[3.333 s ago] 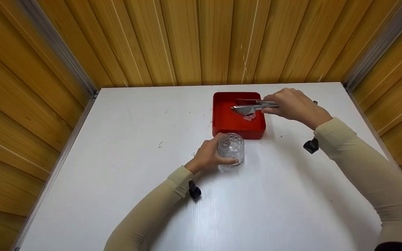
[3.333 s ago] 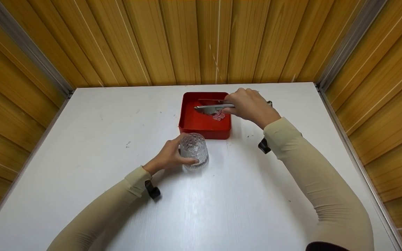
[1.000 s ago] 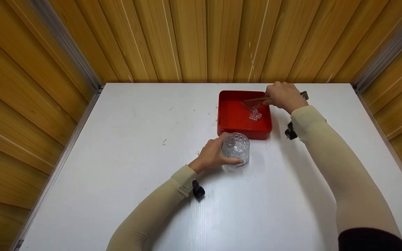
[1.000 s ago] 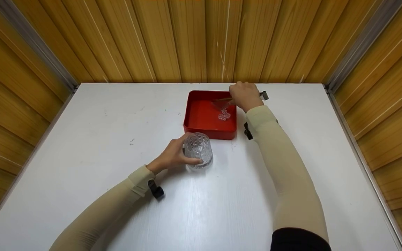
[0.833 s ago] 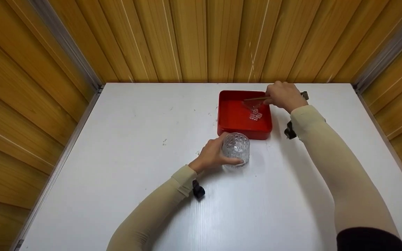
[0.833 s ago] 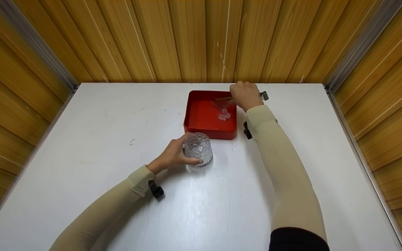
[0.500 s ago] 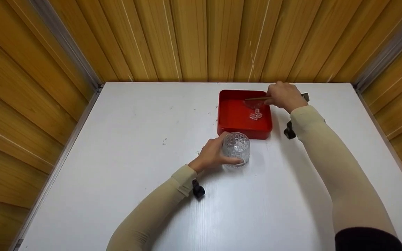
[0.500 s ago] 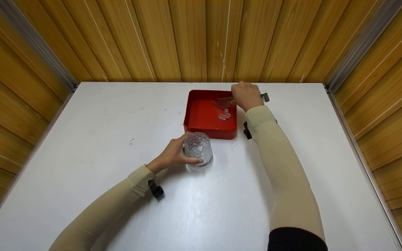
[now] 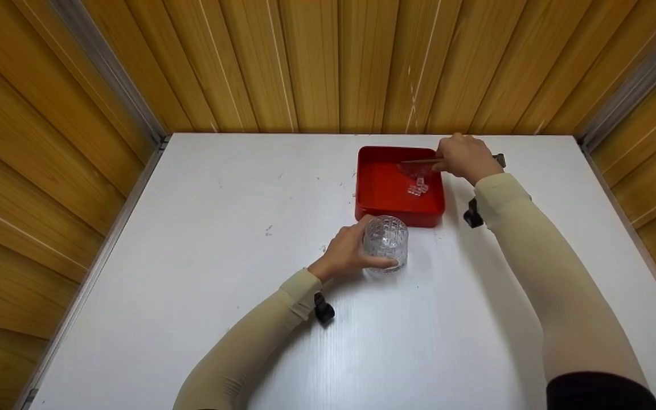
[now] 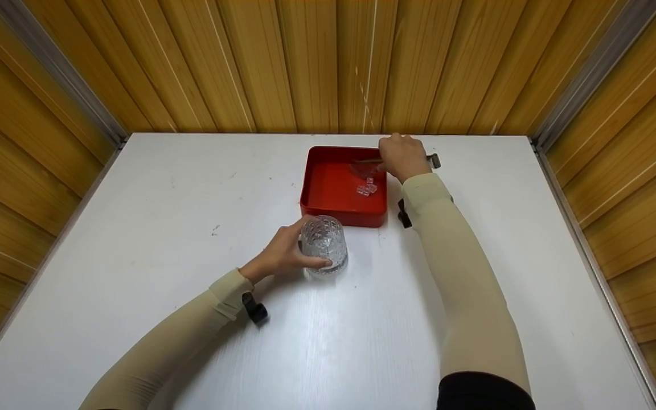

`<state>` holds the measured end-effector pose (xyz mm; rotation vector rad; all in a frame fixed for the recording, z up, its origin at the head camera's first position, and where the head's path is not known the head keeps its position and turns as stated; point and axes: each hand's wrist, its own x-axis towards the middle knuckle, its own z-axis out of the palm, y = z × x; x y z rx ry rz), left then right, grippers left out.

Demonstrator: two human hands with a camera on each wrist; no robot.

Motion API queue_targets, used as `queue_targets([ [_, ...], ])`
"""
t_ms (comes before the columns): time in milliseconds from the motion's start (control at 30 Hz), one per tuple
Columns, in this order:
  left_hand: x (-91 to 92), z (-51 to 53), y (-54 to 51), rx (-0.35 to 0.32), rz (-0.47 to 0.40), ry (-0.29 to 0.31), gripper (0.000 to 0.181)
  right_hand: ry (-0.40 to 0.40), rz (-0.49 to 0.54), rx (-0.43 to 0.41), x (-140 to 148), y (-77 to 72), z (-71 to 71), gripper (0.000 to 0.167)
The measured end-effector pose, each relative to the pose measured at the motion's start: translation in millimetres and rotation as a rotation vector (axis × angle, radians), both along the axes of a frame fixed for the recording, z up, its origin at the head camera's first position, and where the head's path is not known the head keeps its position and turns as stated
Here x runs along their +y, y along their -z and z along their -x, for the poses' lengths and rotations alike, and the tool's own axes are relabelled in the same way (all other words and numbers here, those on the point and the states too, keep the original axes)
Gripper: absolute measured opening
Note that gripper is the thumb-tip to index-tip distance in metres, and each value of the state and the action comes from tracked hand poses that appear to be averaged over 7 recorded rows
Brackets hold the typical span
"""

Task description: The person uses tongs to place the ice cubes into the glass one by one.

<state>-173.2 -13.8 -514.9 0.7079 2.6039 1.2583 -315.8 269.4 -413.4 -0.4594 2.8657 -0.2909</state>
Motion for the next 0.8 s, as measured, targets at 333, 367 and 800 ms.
queue_targets([
  [333,0.0,0.4,-1.1,-0.009,-0.006,0.003,0.077,0.005,-0.004,0.016,-2.7,-0.9,0.0,0.028],
  [367,0.2,0.2,-1.3,-0.008,-0.004,0.003,0.077,0.004,-0.006,0.018,-3.0,-1.3,-0.3,0.028],
  [800,-0.4,0.9,1.5,0.023,-0.008,0.015,0.077,-0.024,-0.018,0.068,-1.6,2.0,2.4,0.022],
])
